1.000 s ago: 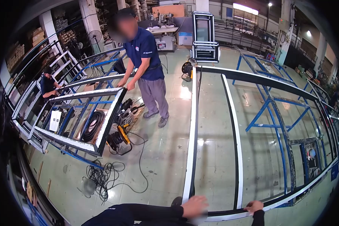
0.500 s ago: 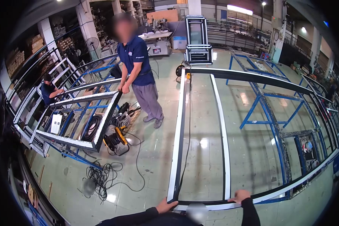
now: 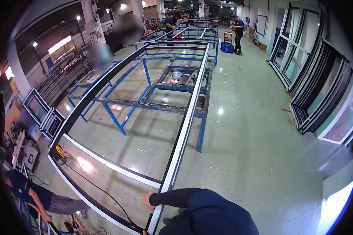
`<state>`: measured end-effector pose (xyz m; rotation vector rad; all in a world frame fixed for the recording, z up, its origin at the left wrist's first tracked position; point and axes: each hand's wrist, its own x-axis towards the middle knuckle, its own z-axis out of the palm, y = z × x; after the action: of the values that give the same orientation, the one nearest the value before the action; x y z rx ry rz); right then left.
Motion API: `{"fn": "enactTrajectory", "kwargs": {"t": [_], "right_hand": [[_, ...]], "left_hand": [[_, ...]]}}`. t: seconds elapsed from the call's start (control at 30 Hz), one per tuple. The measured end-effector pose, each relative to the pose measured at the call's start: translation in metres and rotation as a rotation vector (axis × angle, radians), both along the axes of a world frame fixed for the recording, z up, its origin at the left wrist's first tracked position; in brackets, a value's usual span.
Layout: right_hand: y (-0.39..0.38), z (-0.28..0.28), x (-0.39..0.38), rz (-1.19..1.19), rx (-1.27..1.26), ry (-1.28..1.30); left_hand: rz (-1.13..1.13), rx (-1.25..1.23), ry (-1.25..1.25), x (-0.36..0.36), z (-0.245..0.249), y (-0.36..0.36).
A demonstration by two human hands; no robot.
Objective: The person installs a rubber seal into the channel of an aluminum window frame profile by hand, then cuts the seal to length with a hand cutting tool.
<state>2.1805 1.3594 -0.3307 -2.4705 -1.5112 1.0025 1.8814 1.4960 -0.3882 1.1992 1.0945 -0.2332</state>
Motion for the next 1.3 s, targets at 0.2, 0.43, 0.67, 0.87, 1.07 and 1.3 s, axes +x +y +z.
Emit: {"fn": "enactTrajectory", "kwargs": {"t": [0.2,0.43,0.67,0.87,1.07,1.3], "right_hand": [[-0.027,-0.004,0.008,-0.050,0.136,0.030],[-0.120,-0.037,0.114,-0.103,-0.019,-0.144],[-0.166,0.013,0.224,-0.141,-0.197,-0.512],[-0.208,-0.011,0.242,-0.523,-0.165,-0.607],[-0.179,0.013,0.217,-0.268,-0.128,-0.459],[-0.126,0.003,0.154,-0.142,-0.050,-0.245]], "left_hand": [[0.016,-0.010,-0.082,0.002,0.004,0.000],[0.075,0.162,-0.259,-0.002,-0.014,-0.019],[0.081,0.329,-0.159,0.002,-0.015,-0.016],[0.079,0.037,-0.107,0.033,0.036,-0.029],[-0.063,0.342,-0.149,0.035,0.031,-0.020],[0.070,0.323,-0.163,0.038,-0.022,-0.023]]}}
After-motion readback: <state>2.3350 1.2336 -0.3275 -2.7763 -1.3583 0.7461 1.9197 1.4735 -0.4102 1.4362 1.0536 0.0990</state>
